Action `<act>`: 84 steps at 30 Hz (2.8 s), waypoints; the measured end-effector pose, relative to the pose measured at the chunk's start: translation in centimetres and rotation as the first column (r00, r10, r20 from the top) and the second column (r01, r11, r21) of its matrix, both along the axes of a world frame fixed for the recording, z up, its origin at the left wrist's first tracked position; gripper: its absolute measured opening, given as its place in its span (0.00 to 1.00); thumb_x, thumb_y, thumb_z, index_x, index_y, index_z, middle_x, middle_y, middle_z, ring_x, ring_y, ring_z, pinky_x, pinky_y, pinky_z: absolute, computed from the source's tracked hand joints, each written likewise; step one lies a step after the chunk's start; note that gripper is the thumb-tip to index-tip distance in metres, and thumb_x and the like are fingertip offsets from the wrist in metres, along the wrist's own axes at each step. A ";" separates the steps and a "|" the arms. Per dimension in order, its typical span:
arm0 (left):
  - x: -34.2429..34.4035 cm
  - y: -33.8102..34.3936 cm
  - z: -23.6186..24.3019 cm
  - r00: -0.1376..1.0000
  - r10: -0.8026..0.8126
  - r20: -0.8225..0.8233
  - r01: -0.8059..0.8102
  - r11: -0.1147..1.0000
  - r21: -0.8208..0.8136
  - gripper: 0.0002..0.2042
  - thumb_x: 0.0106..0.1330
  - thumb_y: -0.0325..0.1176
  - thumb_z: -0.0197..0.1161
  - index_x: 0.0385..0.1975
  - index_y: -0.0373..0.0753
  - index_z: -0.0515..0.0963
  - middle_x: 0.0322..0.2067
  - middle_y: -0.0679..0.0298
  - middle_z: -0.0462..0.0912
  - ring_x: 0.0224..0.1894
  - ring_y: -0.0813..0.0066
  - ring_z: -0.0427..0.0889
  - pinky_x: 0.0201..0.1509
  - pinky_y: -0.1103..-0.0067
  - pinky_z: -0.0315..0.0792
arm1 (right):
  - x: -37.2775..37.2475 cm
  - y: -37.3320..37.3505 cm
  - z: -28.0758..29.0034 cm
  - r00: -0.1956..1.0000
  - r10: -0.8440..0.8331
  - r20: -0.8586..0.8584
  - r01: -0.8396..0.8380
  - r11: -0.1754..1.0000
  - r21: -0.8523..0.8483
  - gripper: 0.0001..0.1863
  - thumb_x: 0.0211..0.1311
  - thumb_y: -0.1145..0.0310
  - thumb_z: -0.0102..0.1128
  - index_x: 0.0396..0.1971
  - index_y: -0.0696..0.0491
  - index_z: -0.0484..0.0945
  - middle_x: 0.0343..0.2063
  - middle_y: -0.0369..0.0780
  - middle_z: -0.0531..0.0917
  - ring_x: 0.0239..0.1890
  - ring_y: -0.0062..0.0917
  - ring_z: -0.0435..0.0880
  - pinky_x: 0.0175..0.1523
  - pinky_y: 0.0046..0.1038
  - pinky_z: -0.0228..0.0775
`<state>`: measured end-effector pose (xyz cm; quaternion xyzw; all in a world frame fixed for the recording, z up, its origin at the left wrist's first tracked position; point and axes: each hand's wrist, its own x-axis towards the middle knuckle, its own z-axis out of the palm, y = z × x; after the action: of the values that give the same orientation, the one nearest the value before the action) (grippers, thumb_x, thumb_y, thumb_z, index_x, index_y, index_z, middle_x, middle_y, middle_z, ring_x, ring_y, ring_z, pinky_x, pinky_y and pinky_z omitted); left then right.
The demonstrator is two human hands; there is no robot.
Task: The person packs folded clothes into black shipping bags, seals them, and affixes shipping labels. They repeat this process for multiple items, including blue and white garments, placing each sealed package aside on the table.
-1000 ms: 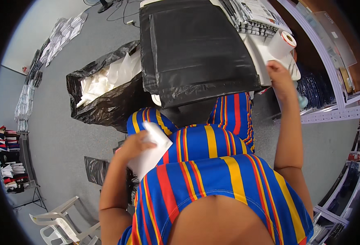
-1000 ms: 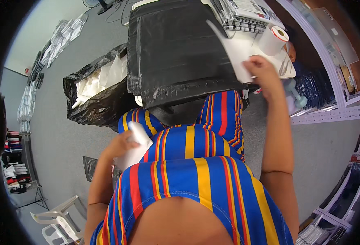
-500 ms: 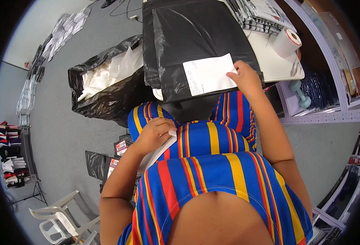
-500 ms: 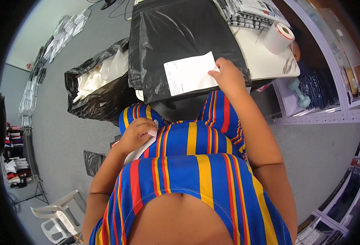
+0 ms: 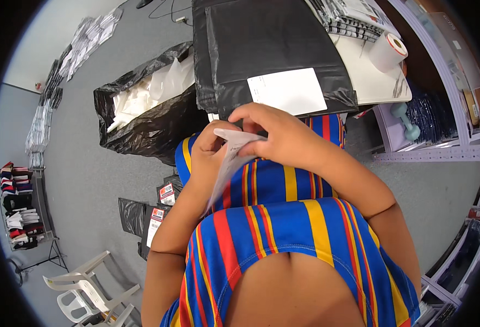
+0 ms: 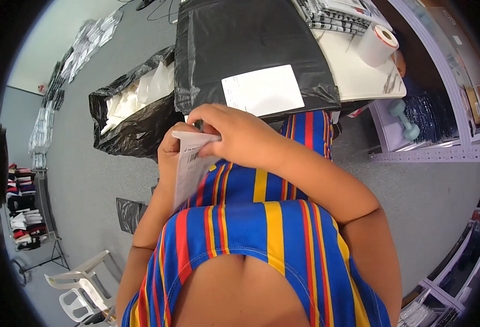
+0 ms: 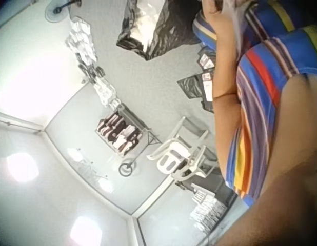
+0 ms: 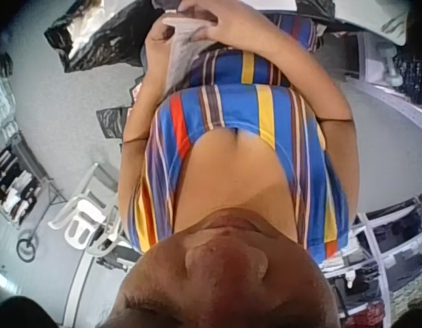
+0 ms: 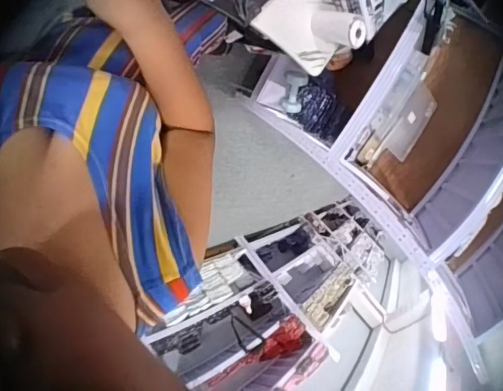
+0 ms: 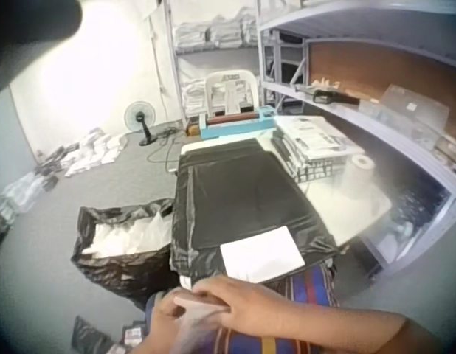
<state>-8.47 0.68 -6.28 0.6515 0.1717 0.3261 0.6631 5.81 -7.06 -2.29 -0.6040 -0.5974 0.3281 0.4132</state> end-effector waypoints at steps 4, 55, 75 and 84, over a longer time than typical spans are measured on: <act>-0.1 0.7 0.2 0.997 -0.040 -0.068 0.034 0.995 -0.090 0.05 0.53 0.23 0.56 0.30 0.33 0.72 0.26 0.68 0.72 0.29 0.84 0.71 0.32 0.88 0.66 | 0.4 -0.2 0.1 0.988 -0.039 -0.150 0.029 0.997 -0.067 0.18 0.42 0.78 0.59 0.38 0.54 0.70 0.19 0.35 0.73 0.23 0.17 0.72 0.29 0.19 0.64; 13.9 8.4 11.9 0.704 0.150 -0.694 0.591 0.419 0.690 0.11 0.54 0.39 0.52 0.28 0.38 0.75 0.27 0.56 0.76 0.33 0.56 0.74 0.37 0.68 0.68 | 23.1 -12.4 5.3 0.804 -0.020 -0.594 0.499 0.565 0.657 0.20 0.54 0.70 0.52 0.47 0.56 0.62 0.41 0.45 0.72 0.41 0.27 0.73 0.44 0.29 0.69; 22.4 21.6 -4.3 0.943 0.317 -0.104 0.019 0.261 0.965 0.11 0.51 0.34 0.55 0.33 0.40 0.74 0.32 0.57 0.76 0.37 0.55 0.72 0.41 0.70 0.66 | 22.8 13.7 -5.2 0.667 -0.488 -0.563 0.493 0.855 -0.158 0.16 0.51 0.70 0.55 0.41 0.53 0.66 0.26 0.35 0.77 0.27 0.17 0.76 0.29 0.19 0.68; 21.1 23.7 -1.4 0.745 0.667 0.014 -0.127 0.120 0.985 0.09 0.52 0.32 0.53 0.33 0.41 0.73 0.40 0.56 0.70 0.44 0.57 0.67 0.44 0.67 0.63 | 23.1 14.1 -6.8 0.806 -0.543 -0.236 0.548 0.835 -0.049 0.15 0.46 0.74 0.56 0.37 0.57 0.70 0.18 0.35 0.74 0.19 0.16 0.72 0.23 0.18 0.63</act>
<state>12.67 24.38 -7.72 0.8899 0.2561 0.3743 -0.0481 28.92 7.08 -9.13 -0.7013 -0.3480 0.2594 0.5655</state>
